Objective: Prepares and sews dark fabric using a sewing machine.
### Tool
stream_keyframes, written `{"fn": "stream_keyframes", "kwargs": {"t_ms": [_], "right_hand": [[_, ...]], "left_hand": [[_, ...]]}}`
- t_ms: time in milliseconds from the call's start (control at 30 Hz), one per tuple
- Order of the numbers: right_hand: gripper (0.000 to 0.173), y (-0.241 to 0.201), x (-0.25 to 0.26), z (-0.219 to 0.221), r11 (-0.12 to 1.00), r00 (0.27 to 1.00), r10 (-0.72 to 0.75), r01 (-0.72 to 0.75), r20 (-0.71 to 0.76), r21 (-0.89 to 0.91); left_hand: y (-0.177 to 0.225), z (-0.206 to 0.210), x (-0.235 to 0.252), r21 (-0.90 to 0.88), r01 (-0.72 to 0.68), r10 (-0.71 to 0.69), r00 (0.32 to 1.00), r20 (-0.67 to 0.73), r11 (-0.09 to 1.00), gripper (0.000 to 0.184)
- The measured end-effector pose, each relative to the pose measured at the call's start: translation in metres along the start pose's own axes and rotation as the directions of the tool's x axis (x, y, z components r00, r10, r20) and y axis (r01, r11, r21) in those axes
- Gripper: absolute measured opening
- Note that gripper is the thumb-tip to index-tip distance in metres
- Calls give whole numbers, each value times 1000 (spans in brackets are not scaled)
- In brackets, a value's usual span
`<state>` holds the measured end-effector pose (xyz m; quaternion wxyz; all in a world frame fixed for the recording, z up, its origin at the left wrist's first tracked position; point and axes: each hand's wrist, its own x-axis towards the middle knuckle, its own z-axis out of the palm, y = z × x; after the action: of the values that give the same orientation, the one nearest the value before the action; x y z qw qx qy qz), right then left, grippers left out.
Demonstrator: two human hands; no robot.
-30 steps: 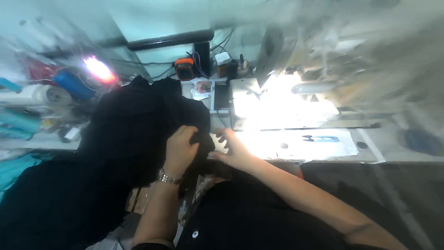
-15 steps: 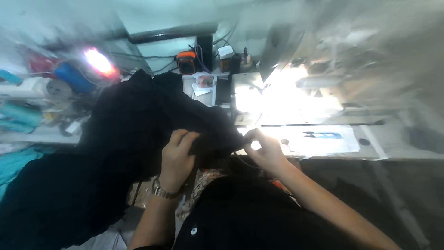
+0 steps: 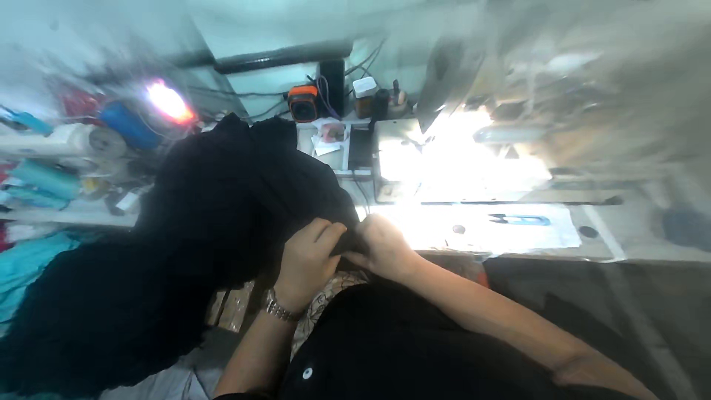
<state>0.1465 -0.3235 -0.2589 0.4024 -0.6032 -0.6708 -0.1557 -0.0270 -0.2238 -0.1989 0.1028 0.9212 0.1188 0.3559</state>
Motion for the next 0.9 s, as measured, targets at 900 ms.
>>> {"fn": "stream_keyframes", "kwargs": {"t_ms": [900], "right_hand": [[18,24,11,-85,977,919,164,-101,-359,189]], "left_hand": [[81,8,69,-580,-261,257,962,-91,772,15]]}}
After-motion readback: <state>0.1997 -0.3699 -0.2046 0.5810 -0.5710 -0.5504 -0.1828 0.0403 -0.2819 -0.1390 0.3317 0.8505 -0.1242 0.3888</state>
